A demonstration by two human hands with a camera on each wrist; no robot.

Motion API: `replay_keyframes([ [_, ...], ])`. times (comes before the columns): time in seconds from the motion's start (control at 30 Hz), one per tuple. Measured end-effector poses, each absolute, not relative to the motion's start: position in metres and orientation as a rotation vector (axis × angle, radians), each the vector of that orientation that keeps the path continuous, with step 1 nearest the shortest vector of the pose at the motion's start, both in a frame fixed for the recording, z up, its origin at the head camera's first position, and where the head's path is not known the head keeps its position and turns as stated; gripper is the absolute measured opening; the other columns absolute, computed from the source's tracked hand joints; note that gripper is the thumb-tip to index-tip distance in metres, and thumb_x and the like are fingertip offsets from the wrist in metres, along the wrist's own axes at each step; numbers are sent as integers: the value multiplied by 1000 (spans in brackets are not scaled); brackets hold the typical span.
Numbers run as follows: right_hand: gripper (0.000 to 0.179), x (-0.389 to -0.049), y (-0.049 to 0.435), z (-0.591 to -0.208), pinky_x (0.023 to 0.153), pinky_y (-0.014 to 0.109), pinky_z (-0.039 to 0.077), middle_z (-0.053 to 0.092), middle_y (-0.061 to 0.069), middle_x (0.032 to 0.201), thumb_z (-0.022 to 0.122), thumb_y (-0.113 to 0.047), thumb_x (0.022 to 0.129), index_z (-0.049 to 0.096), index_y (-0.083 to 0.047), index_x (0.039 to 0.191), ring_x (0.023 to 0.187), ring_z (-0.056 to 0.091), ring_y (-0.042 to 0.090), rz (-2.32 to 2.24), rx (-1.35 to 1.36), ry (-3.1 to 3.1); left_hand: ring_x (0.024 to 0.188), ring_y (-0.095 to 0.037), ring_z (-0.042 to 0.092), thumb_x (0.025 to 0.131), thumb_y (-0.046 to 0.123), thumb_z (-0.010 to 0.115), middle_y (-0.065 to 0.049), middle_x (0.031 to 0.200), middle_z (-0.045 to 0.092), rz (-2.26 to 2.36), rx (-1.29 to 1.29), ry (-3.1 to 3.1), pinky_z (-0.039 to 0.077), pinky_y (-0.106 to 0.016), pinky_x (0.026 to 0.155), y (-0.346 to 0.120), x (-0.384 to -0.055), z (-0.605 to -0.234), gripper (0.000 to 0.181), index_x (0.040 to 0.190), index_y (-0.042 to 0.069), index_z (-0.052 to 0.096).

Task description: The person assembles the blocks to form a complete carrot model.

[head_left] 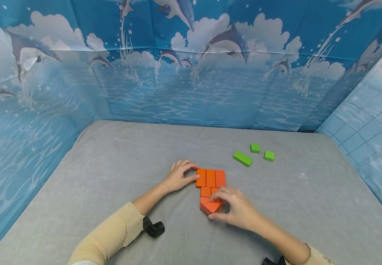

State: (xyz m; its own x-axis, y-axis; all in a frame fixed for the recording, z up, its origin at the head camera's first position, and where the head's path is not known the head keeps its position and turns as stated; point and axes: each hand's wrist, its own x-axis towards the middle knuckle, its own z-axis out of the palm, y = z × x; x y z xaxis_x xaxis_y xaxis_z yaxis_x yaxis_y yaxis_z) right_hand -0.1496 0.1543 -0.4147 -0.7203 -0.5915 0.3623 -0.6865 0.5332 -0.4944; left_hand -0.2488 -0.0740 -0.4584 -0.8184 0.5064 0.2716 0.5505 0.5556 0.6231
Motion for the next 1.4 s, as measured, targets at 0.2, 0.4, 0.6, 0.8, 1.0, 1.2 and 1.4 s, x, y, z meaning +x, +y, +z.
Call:
replay_keyframes([
  [0.2,32,-146,152,-419,72,32,39,57,-15,87,80,-34,68,62,-21,91,77,50,1,881,1058,-2662,106,-21,44,87,32,62,-2,112,56,-1124,-921,-2728,28,-43,93,-74,-249,-459,32,114,16,62],
  [0.4,35,-144,150,-422,69,28,34,55,-17,85,82,-35,65,61,-23,90,76,47,-1,862,1025,-2697,106,-21,44,87,32,62,-2,113,56,-1118,-920,-2731,27,-44,94,-74,-249,-458,32,114,16,61],
  [0.6,33,-143,148,-423,69,29,33,55,-15,87,80,-36,67,60,-23,90,78,47,2,851,1021,-2737,107,-22,44,87,32,62,-2,112,56,-1119,-921,-2726,27,-44,94,-74,-250,-460,31,114,16,62],
  [0.8,34,-143,148,-424,70,30,33,53,-15,87,80,-37,67,59,-23,90,79,46,2,824,1000,-2766,107,-21,44,87,32,62,-2,112,56,-1120,-915,-2738,27,-44,94,-74,-249,-459,31,114,16,62],
  [1.0,34,-142,148,-424,70,30,34,52,-15,87,81,-35,66,58,-23,89,78,46,2,808,998,-2767,108,-22,44,87,32,62,-2,112,56,-1121,-918,-2733,26,-45,95,-74,-248,-458,31,114,16,61],
  [1.2,34,-142,148,-424,70,30,34,53,-15,87,81,-35,66,59,-23,90,78,46,3,806,995,-2775,107,-22,44,87,32,61,-2,112,56,-1119,-918,-2729,27,-45,95,-74,-248,-459,31,114,16,61],
  [1.4,36,-143,148,-422,71,31,34,53,-15,88,79,-39,67,59,-23,92,79,46,3,792,1002,-2821,106,-21,44,87,31,62,-2,111,56,-1122,-916,-2723,27,-45,94,-74,-248,-459,31,114,16,61],
])
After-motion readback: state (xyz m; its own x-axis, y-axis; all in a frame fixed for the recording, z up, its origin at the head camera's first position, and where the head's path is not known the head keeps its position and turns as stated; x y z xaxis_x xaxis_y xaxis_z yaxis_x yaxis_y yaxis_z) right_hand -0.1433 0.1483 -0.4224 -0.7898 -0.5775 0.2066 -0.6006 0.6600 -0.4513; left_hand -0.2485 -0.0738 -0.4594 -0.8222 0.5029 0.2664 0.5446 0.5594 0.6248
